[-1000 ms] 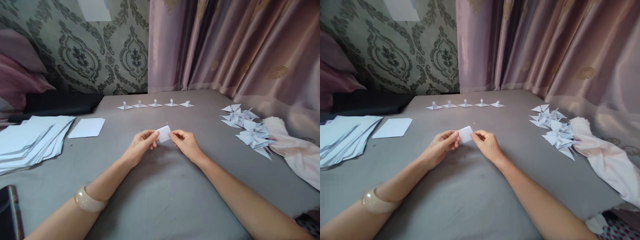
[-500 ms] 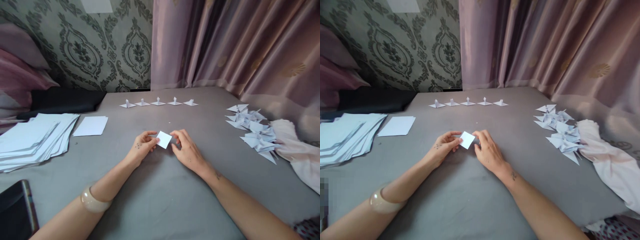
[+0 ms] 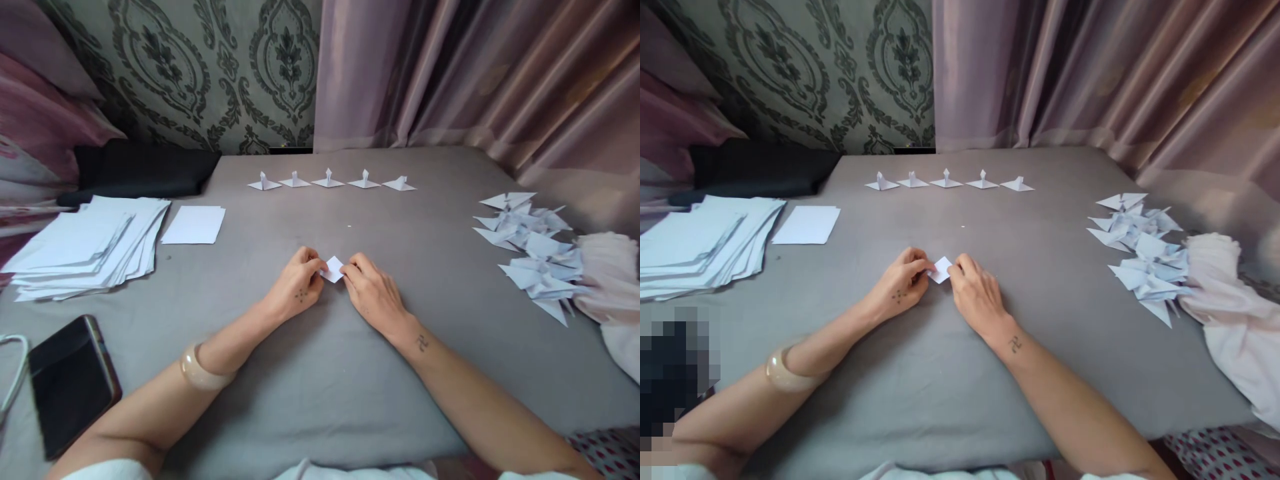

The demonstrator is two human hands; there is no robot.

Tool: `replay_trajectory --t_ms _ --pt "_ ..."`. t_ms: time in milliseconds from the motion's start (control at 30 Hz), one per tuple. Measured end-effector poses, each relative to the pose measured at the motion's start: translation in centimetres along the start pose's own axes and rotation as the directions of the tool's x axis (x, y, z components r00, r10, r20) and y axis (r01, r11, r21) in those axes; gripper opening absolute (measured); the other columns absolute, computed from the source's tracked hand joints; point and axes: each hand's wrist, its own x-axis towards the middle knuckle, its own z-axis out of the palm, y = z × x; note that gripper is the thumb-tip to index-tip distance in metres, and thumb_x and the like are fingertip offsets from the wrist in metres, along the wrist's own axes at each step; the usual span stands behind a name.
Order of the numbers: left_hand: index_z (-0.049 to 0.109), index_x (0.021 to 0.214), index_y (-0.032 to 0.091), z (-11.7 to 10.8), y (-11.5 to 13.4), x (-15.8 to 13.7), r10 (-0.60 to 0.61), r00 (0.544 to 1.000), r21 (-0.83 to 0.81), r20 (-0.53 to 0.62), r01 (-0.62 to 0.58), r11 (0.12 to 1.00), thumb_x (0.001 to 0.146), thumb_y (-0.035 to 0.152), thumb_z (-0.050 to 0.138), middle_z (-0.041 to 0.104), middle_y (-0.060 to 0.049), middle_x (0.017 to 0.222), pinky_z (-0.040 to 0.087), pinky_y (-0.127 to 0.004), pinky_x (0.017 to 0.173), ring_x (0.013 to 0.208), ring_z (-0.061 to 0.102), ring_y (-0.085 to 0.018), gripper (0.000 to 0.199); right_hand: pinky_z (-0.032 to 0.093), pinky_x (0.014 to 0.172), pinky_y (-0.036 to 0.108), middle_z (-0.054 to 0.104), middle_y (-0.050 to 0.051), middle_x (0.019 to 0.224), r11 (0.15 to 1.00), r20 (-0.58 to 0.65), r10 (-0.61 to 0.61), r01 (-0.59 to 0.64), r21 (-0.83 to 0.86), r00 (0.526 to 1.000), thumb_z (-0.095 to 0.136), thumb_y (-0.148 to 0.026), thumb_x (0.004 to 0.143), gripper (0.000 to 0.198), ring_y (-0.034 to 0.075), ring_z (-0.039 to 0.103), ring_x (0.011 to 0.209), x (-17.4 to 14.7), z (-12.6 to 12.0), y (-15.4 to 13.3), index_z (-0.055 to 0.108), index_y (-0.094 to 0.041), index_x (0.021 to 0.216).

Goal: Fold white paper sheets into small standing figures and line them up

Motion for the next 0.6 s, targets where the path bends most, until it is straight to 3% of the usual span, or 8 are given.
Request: replay_trajectory --t_ms 133,267,600 --pt "0.065 0.102 0.015 -0.29 -0.06 -0.59 0.062 0.995 0.141 0.074 -0.071 0.987 0.079 0.007 0.048 0.057 -0.011 0.103 0.048 -0.031 0.076 0.087 0.055 -0.019 0.029 0.038 0.058 0.028 0.061 0.004 0.104 0.988 0.033 0.1 -0.103 0.114 0.994 0.051 -0.031 0.094 0.02 0.015 0.06 0.078 -0.31 0.05 0.44 0.067 -0.023 0.102" --pt "0.066 0.096 0.016 -0.61 -0.36 -0.61 0.042 0.995 0.104 0.091 -0.051 0.993 0.089 0.017 0.049 0.06 -0.008 0.099 0.048 -0.029 0.075 0.08 0.057 -0.016 0.019 0.042 0.064 0.028 0.062 0.004 0.105 0.959 0.059 0.175 -0.184 0.216 0.983 0.055 -0.034 0.092 0.02 0.015 0.062 0.08 -0.37 0.16 0.79 0.069 -0.022 0.101" --pt "0.07 0.085 0.017 -0.87 0.14 0.12 -0.221 0.974 -0.019 0.055 0.222 0.975 0.089 0.024 0.058 0.062 -0.004 0.087 0.044 -0.024 0.066 0.068 0.056 -0.012 0.014 0.044 0.067 0.027 0.064 0.001 0.097 0.884 0.071 0.31 -0.315 0.346 0.948 0.057 -0.033 0.091 0.017 0.013 0.061 0.073 0.08 0.31 0.42 0.071 -0.023 0.09"
